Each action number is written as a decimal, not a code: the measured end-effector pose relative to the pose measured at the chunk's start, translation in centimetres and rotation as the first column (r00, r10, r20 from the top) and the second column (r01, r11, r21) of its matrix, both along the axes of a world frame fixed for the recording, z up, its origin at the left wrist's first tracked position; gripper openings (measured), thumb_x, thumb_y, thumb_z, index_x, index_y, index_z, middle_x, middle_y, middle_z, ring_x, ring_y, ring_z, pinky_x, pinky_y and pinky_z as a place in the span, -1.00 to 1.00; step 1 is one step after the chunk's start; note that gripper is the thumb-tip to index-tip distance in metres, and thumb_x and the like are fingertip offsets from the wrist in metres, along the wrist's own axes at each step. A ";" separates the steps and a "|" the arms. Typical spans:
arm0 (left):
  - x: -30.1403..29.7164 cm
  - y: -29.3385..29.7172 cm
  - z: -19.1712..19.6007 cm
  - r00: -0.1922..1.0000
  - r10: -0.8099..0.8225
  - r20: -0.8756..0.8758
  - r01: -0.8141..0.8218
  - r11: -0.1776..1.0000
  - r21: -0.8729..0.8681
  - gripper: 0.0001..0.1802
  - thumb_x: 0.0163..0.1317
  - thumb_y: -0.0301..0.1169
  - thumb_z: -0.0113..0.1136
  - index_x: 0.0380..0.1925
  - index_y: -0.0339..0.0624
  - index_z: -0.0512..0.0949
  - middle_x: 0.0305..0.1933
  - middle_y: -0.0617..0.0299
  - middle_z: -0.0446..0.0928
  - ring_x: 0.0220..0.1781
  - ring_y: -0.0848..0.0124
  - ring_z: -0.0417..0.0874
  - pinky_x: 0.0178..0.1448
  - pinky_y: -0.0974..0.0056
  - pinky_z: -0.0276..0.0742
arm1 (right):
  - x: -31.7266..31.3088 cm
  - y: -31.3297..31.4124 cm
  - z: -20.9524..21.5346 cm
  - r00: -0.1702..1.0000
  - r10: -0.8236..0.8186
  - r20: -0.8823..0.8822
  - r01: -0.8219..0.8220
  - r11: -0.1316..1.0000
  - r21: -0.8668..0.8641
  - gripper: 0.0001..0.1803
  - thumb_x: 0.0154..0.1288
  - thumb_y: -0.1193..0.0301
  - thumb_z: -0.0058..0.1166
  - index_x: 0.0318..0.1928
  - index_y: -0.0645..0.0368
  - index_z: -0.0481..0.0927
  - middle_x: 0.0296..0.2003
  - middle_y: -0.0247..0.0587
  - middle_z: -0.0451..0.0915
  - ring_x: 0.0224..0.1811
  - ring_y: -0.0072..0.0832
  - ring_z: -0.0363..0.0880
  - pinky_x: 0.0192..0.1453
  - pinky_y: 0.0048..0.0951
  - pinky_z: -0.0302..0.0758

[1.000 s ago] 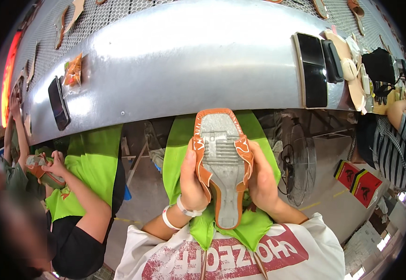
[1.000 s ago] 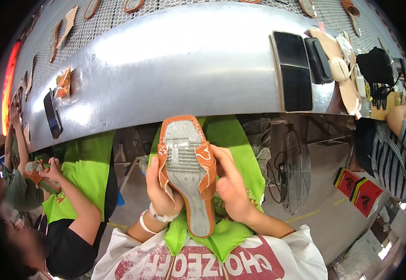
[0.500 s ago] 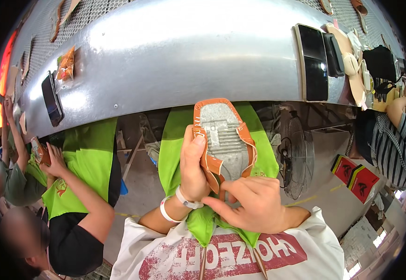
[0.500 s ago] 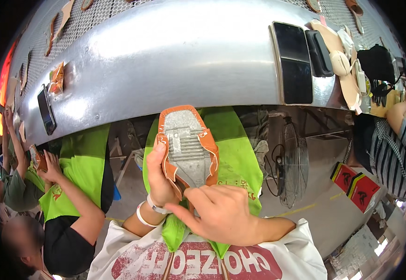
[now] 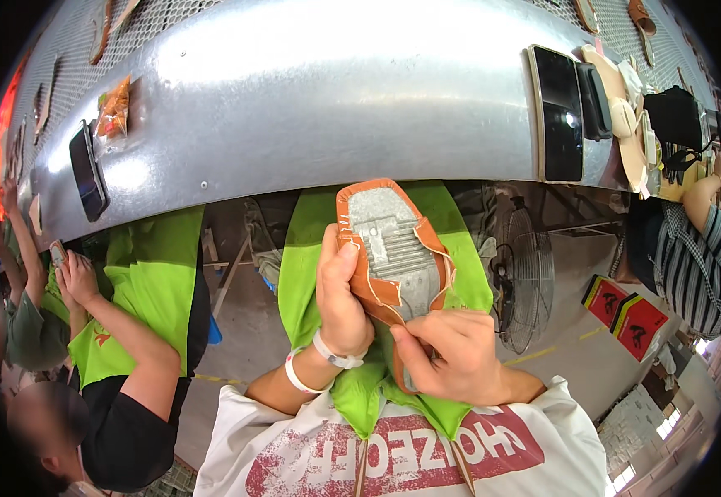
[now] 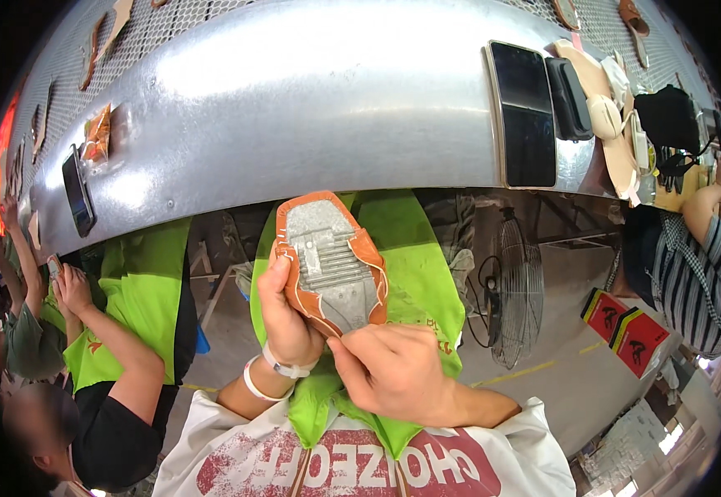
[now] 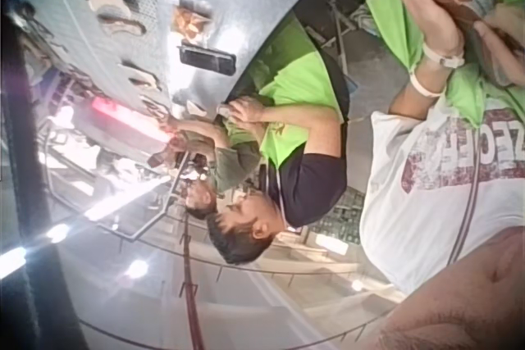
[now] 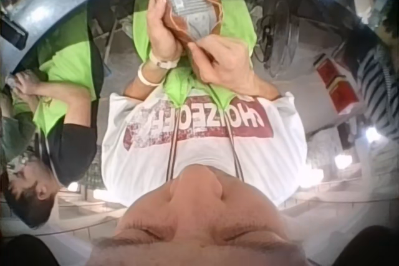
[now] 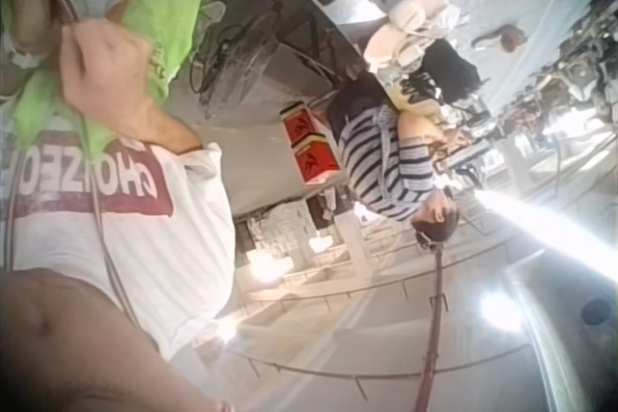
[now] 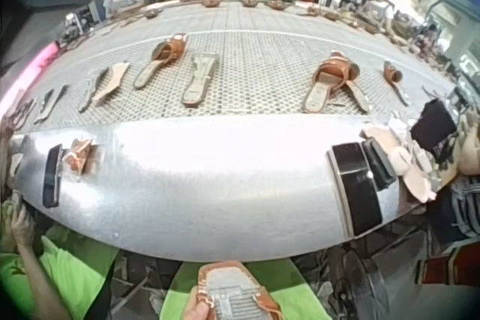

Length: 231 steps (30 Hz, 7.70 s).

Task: The person assembles brown slipper sandals by attaching straps to green shoe lasts. They repeatedly pick up a strap, align it with the sole, and press it into place, then remove the finished slipper from the last and place it on the table. The process is repeated for multiple units.

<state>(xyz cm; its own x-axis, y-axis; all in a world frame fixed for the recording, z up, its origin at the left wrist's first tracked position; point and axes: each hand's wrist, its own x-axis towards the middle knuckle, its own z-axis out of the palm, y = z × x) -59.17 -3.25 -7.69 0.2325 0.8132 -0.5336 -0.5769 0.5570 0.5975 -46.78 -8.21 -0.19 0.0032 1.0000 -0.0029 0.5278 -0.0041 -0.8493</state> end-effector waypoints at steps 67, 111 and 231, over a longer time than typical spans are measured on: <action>-1.1 -0.7 -0.4 0.904 -0.425 -0.045 0.415 0.848 0.330 0.00 0.28 -0.34 0.17 0.48 -0.39 -0.28 0.50 -0.01 0.01 0.51 0.25 0.13 0.51 0.14 0.08 | 1.7 -2.2 -4.4 0.719 -0.242 -0.651 0.130 0.968 -0.216 -0.01 0.12 0.61 0.30 0.43 0.54 -0.07 0.26 0.10 0.35 0.27 -0.31 0.43 0.31 -0.33 0.40; -1.1 -0.4 -0.6 0.866 -0.499 -0.029 0.457 0.768 0.449 0.27 0.02 -0.46 0.40 0.48 -0.35 -0.42 0.54 -0.04 -0.07 0.56 0.19 0.02 0.54 0.10 -0.02 | 2.2 -0.8 -4.9 0.142 -0.530 -0.836 0.048 0.847 -0.529 -0.36 0.56 0.07 -0.42 0.40 0.32 0.14 0.31 -0.12 0.33 0.37 -0.40 0.29 0.42 -0.34 0.23; -3.7 3.4 6.5 0.264 -0.180 -0.948 0.958 0.165 0.235 -0.31 -0.19 0.03 0.55 -0.18 -0.29 0.62 -0.51 0.01 0.64 -0.48 0.14 0.72 -0.34 0.24 0.64 | 9.0 12.2 2.2 0.435 -0.245 -0.866 0.548 0.836 0.039 -0.33 0.38 -0.18 -0.23 -0.02 0.23 0.46 -0.25 -0.22 0.54 -0.29 -0.45 0.51 -0.23 -0.39 0.48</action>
<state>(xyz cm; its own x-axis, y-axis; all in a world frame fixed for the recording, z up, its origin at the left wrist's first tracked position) -62.89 0.19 -1.18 0.7792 0.6099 -0.1445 0.4497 -0.3833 0.8067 -37.73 3.97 2.02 0.5474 0.8361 0.0344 -0.3792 0.2845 -0.8805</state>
